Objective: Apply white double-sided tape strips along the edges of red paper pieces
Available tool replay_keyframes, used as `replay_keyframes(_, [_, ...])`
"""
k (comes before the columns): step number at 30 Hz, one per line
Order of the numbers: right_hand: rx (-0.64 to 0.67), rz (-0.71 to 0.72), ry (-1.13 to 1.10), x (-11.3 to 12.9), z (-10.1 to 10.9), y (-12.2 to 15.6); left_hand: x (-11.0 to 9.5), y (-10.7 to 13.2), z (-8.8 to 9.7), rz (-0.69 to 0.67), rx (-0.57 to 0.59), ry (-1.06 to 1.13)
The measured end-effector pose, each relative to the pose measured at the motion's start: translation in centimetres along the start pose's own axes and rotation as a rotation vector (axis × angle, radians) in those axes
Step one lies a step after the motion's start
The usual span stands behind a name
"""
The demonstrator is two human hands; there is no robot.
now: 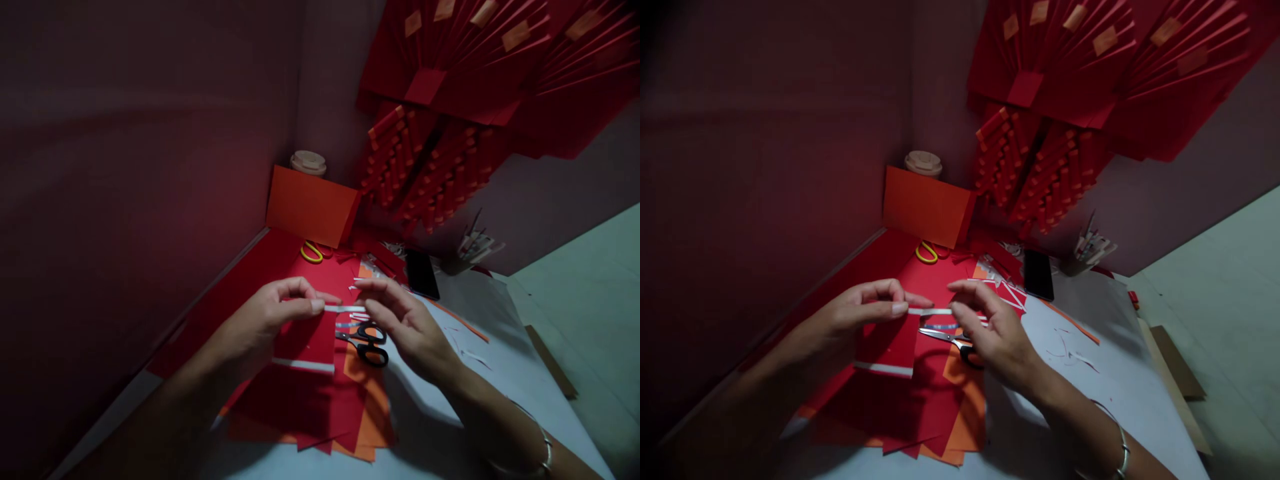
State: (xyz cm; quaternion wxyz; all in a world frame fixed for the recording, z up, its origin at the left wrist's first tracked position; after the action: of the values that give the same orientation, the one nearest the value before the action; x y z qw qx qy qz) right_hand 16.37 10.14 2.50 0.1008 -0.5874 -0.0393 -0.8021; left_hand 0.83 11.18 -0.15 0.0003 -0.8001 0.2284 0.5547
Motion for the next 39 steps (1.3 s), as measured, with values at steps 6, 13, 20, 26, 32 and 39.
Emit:
replay_keyframes(6, [0.289, 0.05, 0.827, -2.9, -0.7, 0.4, -1.1, 0.1, 2.1, -0.08, -0.198, 0.116])
replay_keyframes(13, [0.359, 0.082, 1.119, -4.1, -3.2, 1.8, -1.4, 0.2, 2.4, -0.115, -0.239, 0.16])
replay_keyframes(20, [0.389, -0.141, 1.208, -5.1, -3.3, 1.3, -2.0, 0.3, 2.0, -0.155, -0.21, 0.172])
replay_keyframes(26, [0.377, -0.078, 0.769, -3.9, -2.0, 0.8, -2.3, 0.5, 2.8, -0.176, -0.262, 0.207])
replay_keyframes(32, [0.585, -0.332, -0.101, -3.2, -2.8, 1.7, -3.0, 0.9, 3.4, -0.245, -0.323, 0.2])
replay_keyframes(39, [0.627, -0.364, -0.329, -2.3, -4.8, 2.6, -2.5, 0.9, 2.6, -0.244, -0.266, 0.181])
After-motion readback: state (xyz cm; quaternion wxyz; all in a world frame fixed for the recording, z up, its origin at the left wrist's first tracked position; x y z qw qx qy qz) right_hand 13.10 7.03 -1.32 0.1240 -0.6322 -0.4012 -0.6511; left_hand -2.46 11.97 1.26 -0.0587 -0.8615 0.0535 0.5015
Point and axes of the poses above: each hand's wrist, its own y-axis away from the middle knuckle, its own z-axis out of the back of the hand, x = y × z, the point moved 10 cm from there along -y, towards the middle knuckle, and after that the axes turned 3 degrees about -z, right-handed, at the moved point
